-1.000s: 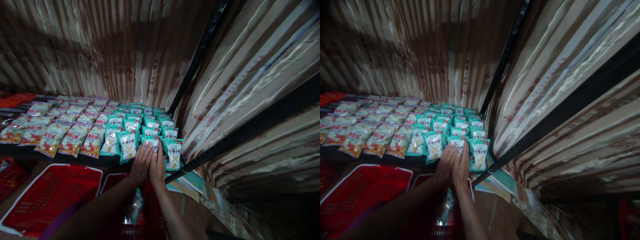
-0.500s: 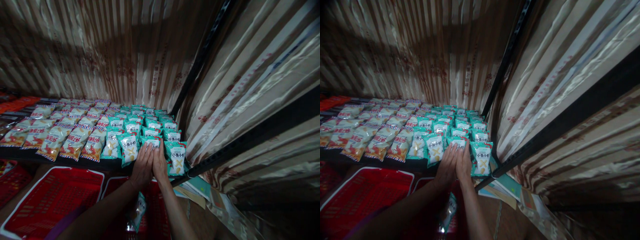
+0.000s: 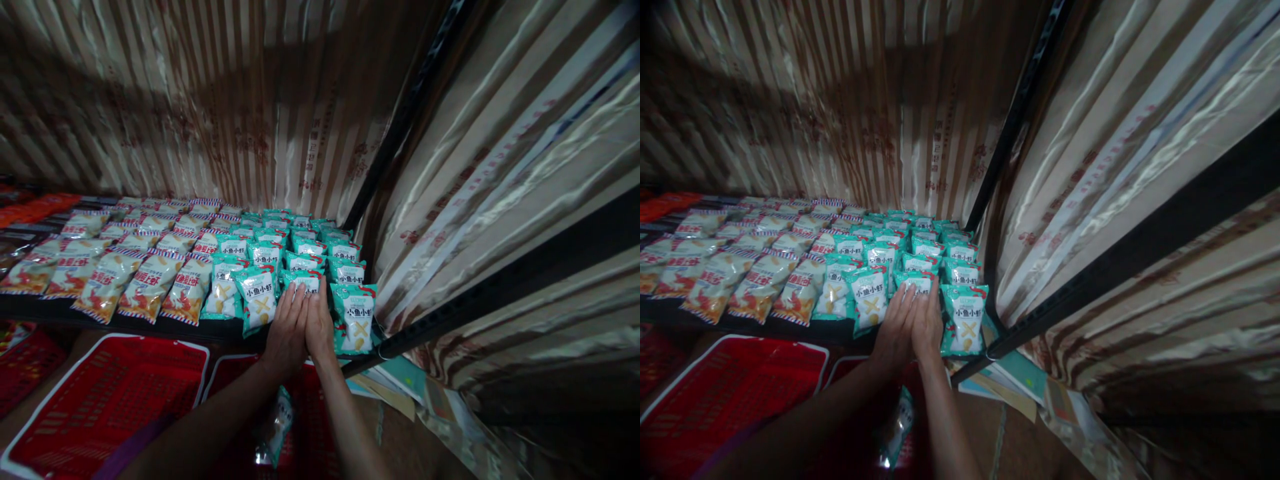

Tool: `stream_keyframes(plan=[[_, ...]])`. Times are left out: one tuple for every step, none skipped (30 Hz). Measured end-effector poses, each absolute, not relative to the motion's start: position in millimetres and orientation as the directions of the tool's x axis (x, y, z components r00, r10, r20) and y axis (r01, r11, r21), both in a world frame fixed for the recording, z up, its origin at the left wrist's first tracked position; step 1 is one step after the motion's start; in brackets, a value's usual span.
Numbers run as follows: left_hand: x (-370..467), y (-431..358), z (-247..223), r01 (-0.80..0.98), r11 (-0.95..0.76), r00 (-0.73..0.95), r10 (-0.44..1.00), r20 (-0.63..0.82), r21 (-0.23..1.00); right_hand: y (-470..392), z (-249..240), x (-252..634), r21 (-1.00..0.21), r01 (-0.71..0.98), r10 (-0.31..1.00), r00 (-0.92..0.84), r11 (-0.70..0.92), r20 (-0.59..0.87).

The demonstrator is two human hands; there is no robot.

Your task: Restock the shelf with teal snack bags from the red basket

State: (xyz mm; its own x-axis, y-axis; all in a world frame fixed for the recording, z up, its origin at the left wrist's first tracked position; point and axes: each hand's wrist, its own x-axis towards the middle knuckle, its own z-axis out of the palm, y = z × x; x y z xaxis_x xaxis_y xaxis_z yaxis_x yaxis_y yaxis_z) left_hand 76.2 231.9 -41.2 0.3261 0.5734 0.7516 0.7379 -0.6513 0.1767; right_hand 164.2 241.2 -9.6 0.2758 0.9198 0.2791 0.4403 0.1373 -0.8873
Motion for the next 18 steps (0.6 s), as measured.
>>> stream_keyframes(plan=[[76, 232, -43, 0.733, -0.654, 0.319, 0.573, 0.755, 0.187, 241, -10, 164, -0.884, 0.447, 0.919, 0.278, 0.135, 0.281], [75, 231, -44, 0.728, -0.658, 0.313, 0.571, 0.759, 0.195, 240, -10, 163, -0.880, 0.457, 0.916, 0.282, 0.133, 0.285], [74, 231, -45, 0.721, -0.663, 0.311, 0.568, 0.762, 0.201, 238, -10, 163, -0.873, 0.469, 0.911, 0.287, 0.135, 0.295], [74, 230, -45, 0.713, -0.670, 0.311, 0.565, 0.764, 0.205, 237, -11, 162, -0.864, 0.483, 0.905, 0.292, 0.141, 0.310], [73, 229, -45, 0.705, -0.678, 0.312, 0.561, 0.767, 0.209, 235, -11, 162, -0.854, 0.498, 0.896, 0.298, 0.149, 0.330], [73, 228, -45, 0.695, -0.687, 0.314, 0.557, 0.769, 0.214, 234, -12, 161, -0.844, 0.512, 0.886, 0.303, 0.159, 0.351], [72, 227, -44, 0.683, -0.696, 0.314, 0.551, 0.773, 0.219, 232, -13, 160, -0.834, 0.527, 0.877, 0.307, 0.167, 0.369], [72, 226, -43, 0.672, -0.707, 0.313, 0.544, 0.779, 0.223, 230, -14, 159, -0.824, 0.540, 0.869, 0.312, 0.171, 0.385], [71, 226, -42, 0.661, -0.715, 0.310, 0.537, 0.784, 0.229, 229, -15, 158, -0.816, 0.553, 0.861, 0.318, 0.171, 0.397], [71, 225, -42, 0.652, -0.721, 0.304, 0.531, 0.791, 0.233, 227, -16, 157, -0.809, 0.563, 0.854, 0.327, 0.168, 0.405], [70, 225, -41, 0.643, -0.728, 0.301, 0.525, 0.796, 0.238, 226, -17, 156, -0.804, 0.572, 0.847, 0.337, 0.163, 0.411], [70, 224, -41, 0.636, -0.733, 0.298, 0.521, 0.800, 0.242, 224, -18, 155, -0.800, 0.579, 0.843, 0.343, 0.158, 0.415], [69, 224, -40, 0.630, -0.737, 0.295, 0.519, 0.802, 0.245, 223, -19, 154, -0.796, 0.587, 0.840, 0.347, 0.152, 0.416], [69, 223, -40, 0.626, -0.740, 0.294, 0.516, 0.805, 0.246, 221, -20, 153, -0.791, 0.593, 0.841, 0.345, 0.148, 0.416], [68, 223, -40, 0.622, -0.743, 0.292, 0.513, 0.807, 0.247, 220, -22, 153, -0.786, 0.600, 0.843, 0.340, 0.148, 0.418], [68, 222, -39, 0.619, -0.745, 0.292, 0.510, 0.809, 0.247, 218, -24, 153, -0.780, 0.608, 0.842, 0.334, 0.151, 0.423], [67, 222, -39, 0.616, -0.747, 0.291, 0.510, 0.809, 0.249, 216, -26, 152, -0.770, 0.618, 0.841, 0.325, 0.157, 0.432], [67, 222, -38, 0.613, -0.749, 0.291, 0.511, 0.809, 0.253, 214, -29, 153, -0.759, 0.630, 0.838, 0.316, 0.165, 0.444]])
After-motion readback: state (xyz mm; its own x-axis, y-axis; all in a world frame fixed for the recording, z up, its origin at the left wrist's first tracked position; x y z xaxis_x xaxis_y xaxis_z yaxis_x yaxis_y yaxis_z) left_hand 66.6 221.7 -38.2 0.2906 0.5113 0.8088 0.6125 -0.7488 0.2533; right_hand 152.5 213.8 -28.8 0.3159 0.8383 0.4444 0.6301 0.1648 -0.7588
